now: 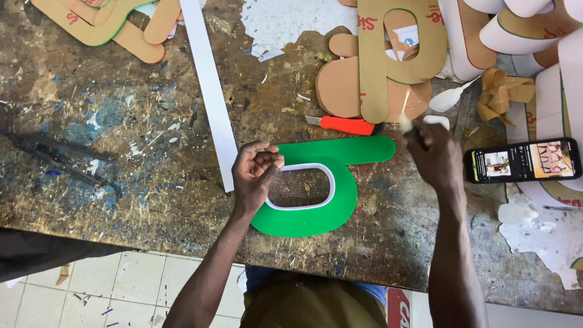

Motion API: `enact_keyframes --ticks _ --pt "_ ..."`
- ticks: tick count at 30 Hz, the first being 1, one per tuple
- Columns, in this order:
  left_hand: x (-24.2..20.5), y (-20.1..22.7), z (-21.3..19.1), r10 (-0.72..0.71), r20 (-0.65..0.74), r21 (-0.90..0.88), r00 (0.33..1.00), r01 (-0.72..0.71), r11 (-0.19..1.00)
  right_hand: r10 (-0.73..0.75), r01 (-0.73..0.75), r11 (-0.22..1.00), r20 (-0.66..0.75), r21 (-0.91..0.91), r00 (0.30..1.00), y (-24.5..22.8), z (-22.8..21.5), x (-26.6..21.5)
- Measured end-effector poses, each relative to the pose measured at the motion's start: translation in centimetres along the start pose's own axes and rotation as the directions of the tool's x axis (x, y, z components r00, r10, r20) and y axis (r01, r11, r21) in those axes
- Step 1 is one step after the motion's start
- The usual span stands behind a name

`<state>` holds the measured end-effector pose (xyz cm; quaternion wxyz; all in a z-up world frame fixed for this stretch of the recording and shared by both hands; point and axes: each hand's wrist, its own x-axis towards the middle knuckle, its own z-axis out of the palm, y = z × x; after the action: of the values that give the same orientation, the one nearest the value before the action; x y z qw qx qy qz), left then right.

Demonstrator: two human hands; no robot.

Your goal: The person applies glue to a white paper strip and presses it onto the inner edge of a green letter-shaped cutout. They then pick up a long white strip, measure it against the letter, and continue applying glue and attaching the strip to the letter's edge.

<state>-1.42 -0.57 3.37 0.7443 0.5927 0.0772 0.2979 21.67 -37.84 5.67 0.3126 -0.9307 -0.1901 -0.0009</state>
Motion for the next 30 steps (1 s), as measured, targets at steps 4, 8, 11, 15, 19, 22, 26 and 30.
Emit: enact_keyframes --ticks 4,8,11,15,19,22,26,30 --pt "-0.2 1.5 0.9 0.002 0.031 -0.095 1.0 0.001 0.995 -0.2 0.174 0.977 -0.246 -0.123 0.948 -6.0 0.0 1.1" --pt "-0.5 2.9 3.4 0.035 0.048 -0.196 0.998 -0.025 0.98 -0.264 0.289 0.874 -0.117 0.39 0.957 -16.2 0.7 -3.4" --pt "-0.7 3.8 5.4 0.094 0.062 -0.177 0.994 -0.082 0.981 -0.319 0.284 0.791 -0.032 0.542 0.947 -20.8 2.1 -5.8" --pt "-1.2 3.5 7.1 0.146 0.053 -0.106 0.988 -0.14 0.984 -0.309 0.284 0.775 -0.054 0.565 0.95 -20.2 4.3 -6.5" --pt "-0.8 4.9 8.0 0.403 0.165 0.161 0.9 -0.428 0.889 -0.223 0.148 0.715 0.022 0.683 0.975 -19.6 4.3 -6.9" --pt "-0.4 4.2 7.9 0.544 0.307 0.292 0.781 -0.622 0.727 -0.2 0.109 0.696 0.045 0.71 0.979 -18.8 4.4 -6.8" --pt "-0.3 4.0 7.7 0.579 0.384 0.297 0.719 -0.69 0.66 -0.258 0.151 0.721 0.06 0.676 0.964 -17.4 4.8 -6.6" --pt "-0.4 4.5 7.2 0.503 0.372 0.164 0.78 -0.589 0.792 -0.294 0.121 0.708 0.134 0.696 0.946 -17.6 3.6 -6.6"
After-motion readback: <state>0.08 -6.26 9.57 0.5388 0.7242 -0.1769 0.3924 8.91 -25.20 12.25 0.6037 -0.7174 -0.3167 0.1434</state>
